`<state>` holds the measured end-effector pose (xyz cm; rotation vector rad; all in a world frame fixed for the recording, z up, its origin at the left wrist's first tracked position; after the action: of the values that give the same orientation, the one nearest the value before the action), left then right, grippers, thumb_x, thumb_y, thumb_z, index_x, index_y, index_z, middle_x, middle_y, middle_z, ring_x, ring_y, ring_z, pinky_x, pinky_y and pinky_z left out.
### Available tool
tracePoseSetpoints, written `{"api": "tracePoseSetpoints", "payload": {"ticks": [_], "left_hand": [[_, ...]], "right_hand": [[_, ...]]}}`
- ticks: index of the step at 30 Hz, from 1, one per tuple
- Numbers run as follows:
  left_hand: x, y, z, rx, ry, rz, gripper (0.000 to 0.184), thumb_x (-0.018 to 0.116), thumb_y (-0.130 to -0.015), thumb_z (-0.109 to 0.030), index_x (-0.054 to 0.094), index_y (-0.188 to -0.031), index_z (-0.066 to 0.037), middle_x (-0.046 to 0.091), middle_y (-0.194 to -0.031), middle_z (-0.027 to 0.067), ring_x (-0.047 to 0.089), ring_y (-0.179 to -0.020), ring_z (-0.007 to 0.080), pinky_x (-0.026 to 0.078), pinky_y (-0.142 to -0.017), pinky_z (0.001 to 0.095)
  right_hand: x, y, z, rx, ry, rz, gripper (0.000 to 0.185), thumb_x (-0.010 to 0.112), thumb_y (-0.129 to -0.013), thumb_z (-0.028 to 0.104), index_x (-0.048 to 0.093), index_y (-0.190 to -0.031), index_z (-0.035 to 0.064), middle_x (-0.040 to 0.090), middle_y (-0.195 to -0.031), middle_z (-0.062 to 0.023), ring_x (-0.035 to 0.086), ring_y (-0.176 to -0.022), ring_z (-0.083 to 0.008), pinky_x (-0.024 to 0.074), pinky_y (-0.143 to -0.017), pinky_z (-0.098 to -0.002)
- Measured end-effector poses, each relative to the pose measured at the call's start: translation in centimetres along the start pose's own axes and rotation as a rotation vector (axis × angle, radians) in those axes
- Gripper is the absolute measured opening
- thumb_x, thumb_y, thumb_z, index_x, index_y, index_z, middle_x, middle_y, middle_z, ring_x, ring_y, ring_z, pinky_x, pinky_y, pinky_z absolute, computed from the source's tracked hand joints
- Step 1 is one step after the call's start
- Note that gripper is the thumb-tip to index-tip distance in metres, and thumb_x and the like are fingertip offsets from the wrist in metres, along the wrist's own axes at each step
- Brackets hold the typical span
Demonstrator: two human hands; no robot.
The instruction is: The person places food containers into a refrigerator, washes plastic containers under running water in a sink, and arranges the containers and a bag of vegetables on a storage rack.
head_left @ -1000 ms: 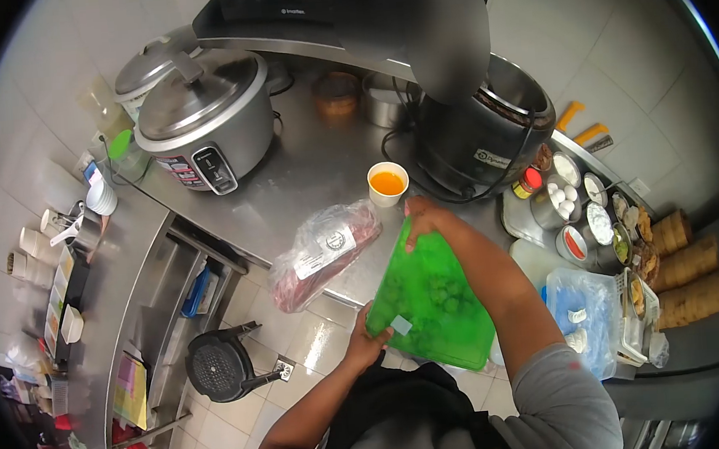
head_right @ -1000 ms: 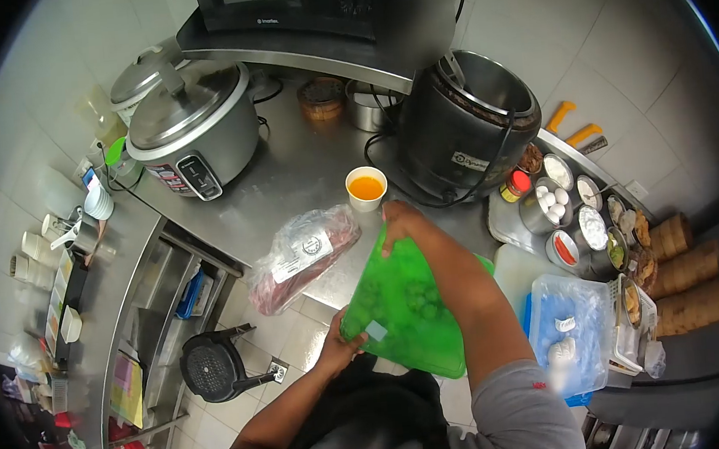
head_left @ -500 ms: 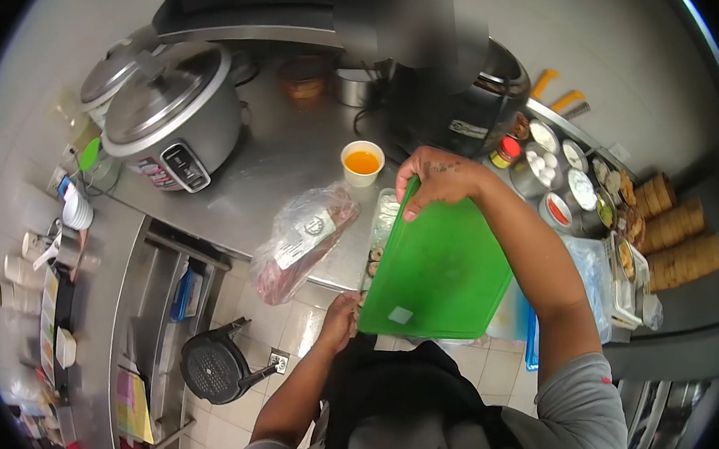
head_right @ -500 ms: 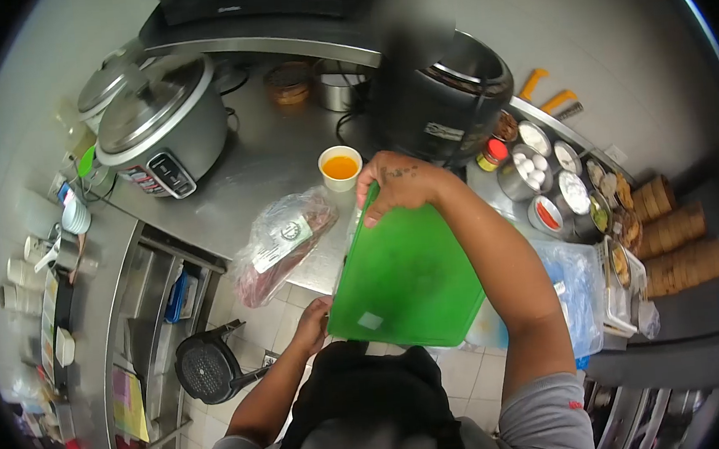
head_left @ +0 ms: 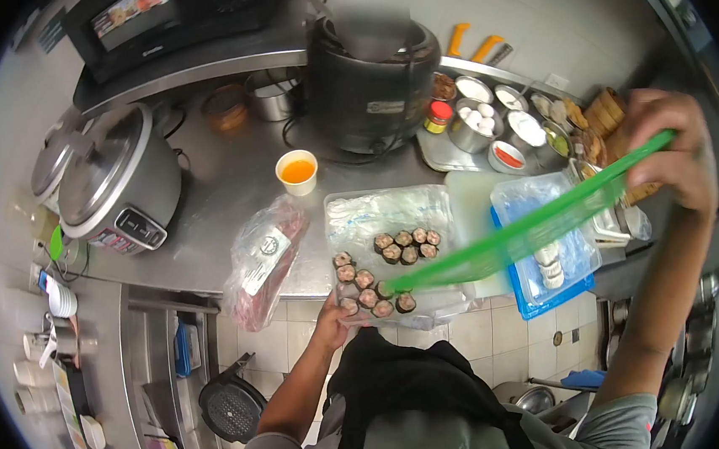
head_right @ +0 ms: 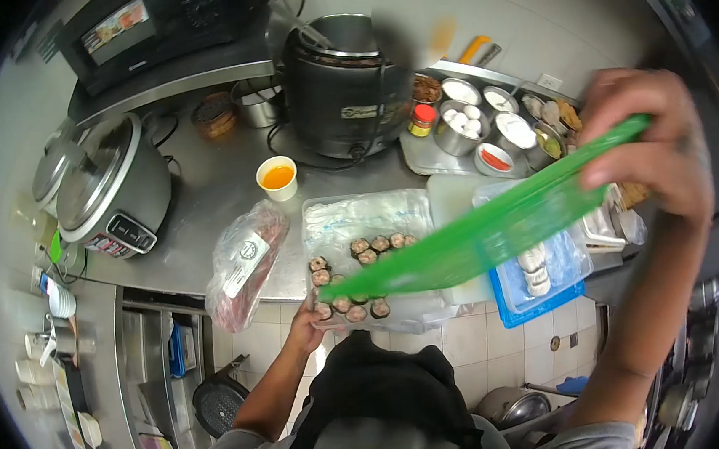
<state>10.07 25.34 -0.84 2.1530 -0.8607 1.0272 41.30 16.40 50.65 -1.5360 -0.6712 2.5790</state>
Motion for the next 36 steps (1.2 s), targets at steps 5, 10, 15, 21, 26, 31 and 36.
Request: {"api": "tracePoseSetpoints", "payload": {"ticks": [5, 10, 15, 21, 26, 31, 36], "left_hand": [[1.7, 1.5, -0.6, 0.059, 0.14, 0.048, 0.079, 0.058, -0.069, -0.013, 0.03, -0.143, -0.006, 0.051, -0.128, 0.0168, 0.059, -0.109, 0.0363, 0.06, -0.069, 0.0536], [2.8, 5.7, -2.9, 0.172, 0.104, 0.059, 0.078, 0.058, -0.068, -0.02, 0.036, -0.143, -0.013, 0.052, -0.129, 0.0156, 0.061, -0.103, 0.0415, 0.058, -0.069, 0.0575], [8.7, 11.4, -7.8, 0.316, -0.03, 0.03, 0.082, 0.06, -0.066, -0.023, 0.035, -0.143, -0.008, 0.056, -0.124, 0.0166, 0.06, -0.105, 0.0423, 0.06, -0.066, 0.0564], [9.7, 12.5, -8.7, 0.319, -0.159, 0.114, 0.076, 0.06, -0.07, -0.02, 0.036, -0.14, -0.007, 0.053, -0.126, 0.018, 0.059, -0.107, 0.0436, 0.061, -0.064, 0.0563], [4.1, 9.2, -3.9, 0.167, -0.106, 0.064, 0.065, 0.053, -0.072, -0.017, 0.043, -0.136, -0.007, 0.056, -0.124, 0.0155, 0.061, -0.104, 0.0412, 0.059, -0.066, 0.0593], [0.6, 6.0, -1.3, -0.023, -0.076, 0.056, 0.063, 0.053, -0.074, -0.018, 0.044, -0.134, -0.005, 0.057, -0.123, 0.0151, 0.063, -0.096, 0.0316, 0.059, -0.064, 0.0512], [-2.4, 1.4, -4.6, -0.274, -0.781, -0.292, 0.056, 0.056, -0.077, -0.021, 0.049, -0.129, -0.004, 0.057, -0.117, 0.0107, 0.059, -0.093, 0.0227, 0.052, -0.054, 0.0374]], "right_hand": [[-7.2, 13.0, 1.0, 0.397, 0.512, -0.526, 0.036, 0.075, -0.077, 0.033, 0.064, -0.092, 0.0019, 0.059, -0.074, 0.0002, 0.052, -0.064, -0.0086, 0.0386, -0.059, -0.0224], [-3.0, 23.3, -1.3, 0.666, 0.187, -1.05, 0.031, 0.068, -0.09, 0.034, 0.066, -0.096, 0.003, 0.059, -0.076, 0.0032, 0.051, -0.066, -0.0046, 0.0371, -0.06, -0.0168], [9.0, 28.6, -3.7, 0.814, 0.041, -1.211, 0.032, 0.064, -0.091, 0.039, 0.061, -0.091, 0.0071, 0.063, -0.078, -0.0002, 0.056, -0.067, -0.0079, 0.0425, -0.054, -0.0229], [31.9, 30.7, -6.4, 0.94, -0.854, -1.414, 0.03, 0.061, -0.094, 0.035, 0.056, -0.102, 0.0069, 0.062, -0.089, -0.0044, 0.06, -0.074, -0.0145, 0.0505, -0.06, -0.0294], [43.1, 31.3, -6.9, 1.084, -1.347, -1.419, 0.025, 0.055, -0.097, 0.025, 0.05, -0.115, 0.0092, 0.062, -0.103, -0.0063, 0.06, -0.086, -0.0181, 0.0506, -0.071, -0.0332], [44.6, 31.2, -9.1, 1.232, -1.476, -1.091, 0.025, 0.05, -0.097, 0.02, 0.05, -0.121, 0.0123, 0.062, -0.107, -0.0051, 0.06, -0.093, -0.0177, 0.049, -0.076, -0.0346], [43.3, 30.3, -11.0, 1.335, -1.081, -0.617, 0.029, 0.052, -0.092, 0.023, 0.06, -0.119, 0.0125, 0.065, -0.102, -0.002, 0.059, -0.091, -0.0126, 0.0463, -0.077, -0.031]]}}
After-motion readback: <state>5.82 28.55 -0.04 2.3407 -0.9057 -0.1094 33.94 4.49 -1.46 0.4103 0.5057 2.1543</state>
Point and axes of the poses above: each hand's wrist, its own y-axis away from the middle knuckle, its own x-axis out of the palm, z = x × y, the point moved 1 cm from there along -y, towards the middle knuckle
